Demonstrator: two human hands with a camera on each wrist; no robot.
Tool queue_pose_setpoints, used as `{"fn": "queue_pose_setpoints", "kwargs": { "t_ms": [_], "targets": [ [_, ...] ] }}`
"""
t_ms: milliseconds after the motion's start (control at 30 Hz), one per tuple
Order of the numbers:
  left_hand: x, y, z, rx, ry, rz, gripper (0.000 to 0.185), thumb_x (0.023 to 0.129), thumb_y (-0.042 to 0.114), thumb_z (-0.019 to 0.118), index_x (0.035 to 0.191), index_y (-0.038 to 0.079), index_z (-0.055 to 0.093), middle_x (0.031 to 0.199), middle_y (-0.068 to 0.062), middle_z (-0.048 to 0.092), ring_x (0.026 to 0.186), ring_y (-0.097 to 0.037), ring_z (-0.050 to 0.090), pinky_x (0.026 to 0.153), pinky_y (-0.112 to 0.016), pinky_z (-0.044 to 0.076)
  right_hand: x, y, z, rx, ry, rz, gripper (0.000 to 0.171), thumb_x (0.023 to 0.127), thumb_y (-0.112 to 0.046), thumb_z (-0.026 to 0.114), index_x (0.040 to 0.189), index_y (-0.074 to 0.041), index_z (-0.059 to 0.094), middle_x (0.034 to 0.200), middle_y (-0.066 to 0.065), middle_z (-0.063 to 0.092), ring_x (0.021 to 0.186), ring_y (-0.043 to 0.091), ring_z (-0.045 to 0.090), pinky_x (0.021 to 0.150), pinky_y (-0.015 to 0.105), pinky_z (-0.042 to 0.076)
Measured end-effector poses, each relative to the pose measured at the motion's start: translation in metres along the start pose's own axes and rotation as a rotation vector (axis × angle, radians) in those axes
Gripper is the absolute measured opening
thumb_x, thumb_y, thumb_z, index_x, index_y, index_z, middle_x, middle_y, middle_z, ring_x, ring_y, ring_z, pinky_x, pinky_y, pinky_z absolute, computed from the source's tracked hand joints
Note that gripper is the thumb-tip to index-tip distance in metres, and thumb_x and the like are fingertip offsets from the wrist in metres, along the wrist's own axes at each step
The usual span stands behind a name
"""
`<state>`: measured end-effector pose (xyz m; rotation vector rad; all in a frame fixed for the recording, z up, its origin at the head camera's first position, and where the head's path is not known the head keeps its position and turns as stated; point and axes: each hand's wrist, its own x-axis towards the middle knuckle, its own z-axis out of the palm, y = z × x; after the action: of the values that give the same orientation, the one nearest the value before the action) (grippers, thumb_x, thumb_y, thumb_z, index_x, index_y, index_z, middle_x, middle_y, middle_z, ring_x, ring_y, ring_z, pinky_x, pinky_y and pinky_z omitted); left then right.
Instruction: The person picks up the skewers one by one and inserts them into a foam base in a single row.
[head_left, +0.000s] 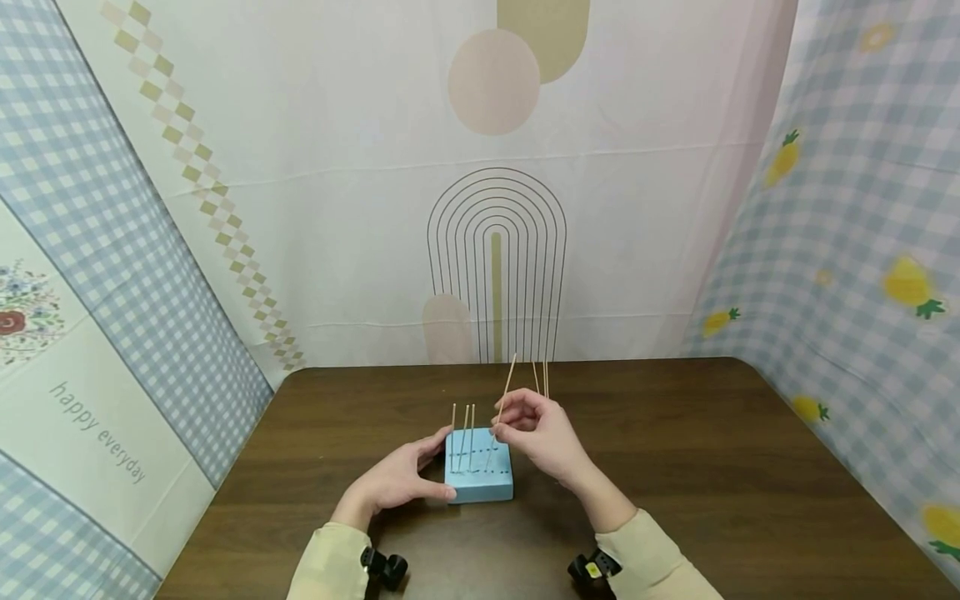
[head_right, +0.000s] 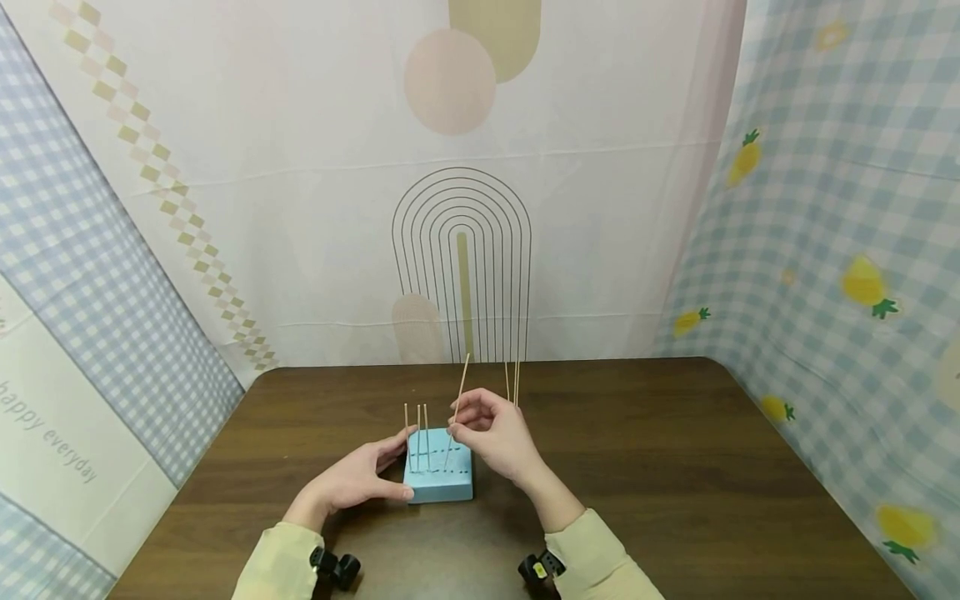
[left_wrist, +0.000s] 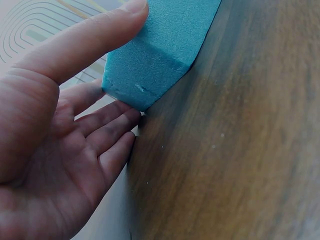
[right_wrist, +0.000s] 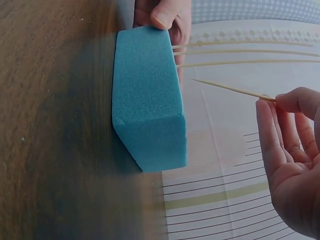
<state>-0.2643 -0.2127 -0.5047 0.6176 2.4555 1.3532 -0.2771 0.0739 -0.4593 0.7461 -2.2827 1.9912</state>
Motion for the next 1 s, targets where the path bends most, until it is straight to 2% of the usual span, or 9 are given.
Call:
{"fn": "queue_pose_setpoints", "kwargs": {
  "t_ms": [200,367,633,1000],
  "targets": [
    [0.000,0.000,0.000,0.009,0.001,-0.004,0.105,0.088,0.034,0.091,0.169,0.009,0.030,0.170,-0.012,0.037,0.154,-0.030,0.040,0.123,-0.056,0.032,-0.002,-0.002,0.004,-0.024,-0.021,-0.032,0.022,0.093,-0.002,0.081,0.112,-0.005,0.071,0.098,0.009,0.077,0.087,0.021,0.075,0.077,0.028,0.061],
    [0.000,0.000,0.000,0.022,0.003,-0.003,0.105,0.087,0.036,0.091,0.169,0.009,0.031,0.170,-0.012,0.038,0.154,-0.030,0.040,0.123,-0.056,0.031,-0.002,-0.003,0.007,-0.035,-0.038,-0.059,0.022,0.093,-0.001,0.080,0.112,0.001,0.070,0.099,0.008,0.077,0.090,0.021,0.075,0.078,0.029,0.061],
    [0.000,0.000,-0.001,0.018,-0.001,-0.002,0.105,0.088,0.036,0.091,0.170,0.009,0.030,0.171,-0.012,0.037,0.155,-0.031,0.039,0.123,-0.056,0.031,-0.002,-0.002,0.010,-0.054,-0.062,-0.070,0.021,0.094,0.002,0.079,0.113,0.003,0.071,0.099,0.006,0.077,0.090,0.020,0.074,0.078,0.028,0.061],
    [0.000,-0.001,-0.001,0.024,-0.002,-0.018,0.107,0.088,0.039,0.091,0.170,0.009,0.030,0.171,-0.010,0.037,0.155,-0.029,0.039,0.124,-0.055,0.031,-0.003,0.000,0.012,-0.106,-0.106,-0.061,0.015,0.094,-0.004,0.081,0.107,-0.010,0.075,0.097,0.008,0.076,0.086,0.018,0.072,0.074,0.028,0.060]
  ]
}}
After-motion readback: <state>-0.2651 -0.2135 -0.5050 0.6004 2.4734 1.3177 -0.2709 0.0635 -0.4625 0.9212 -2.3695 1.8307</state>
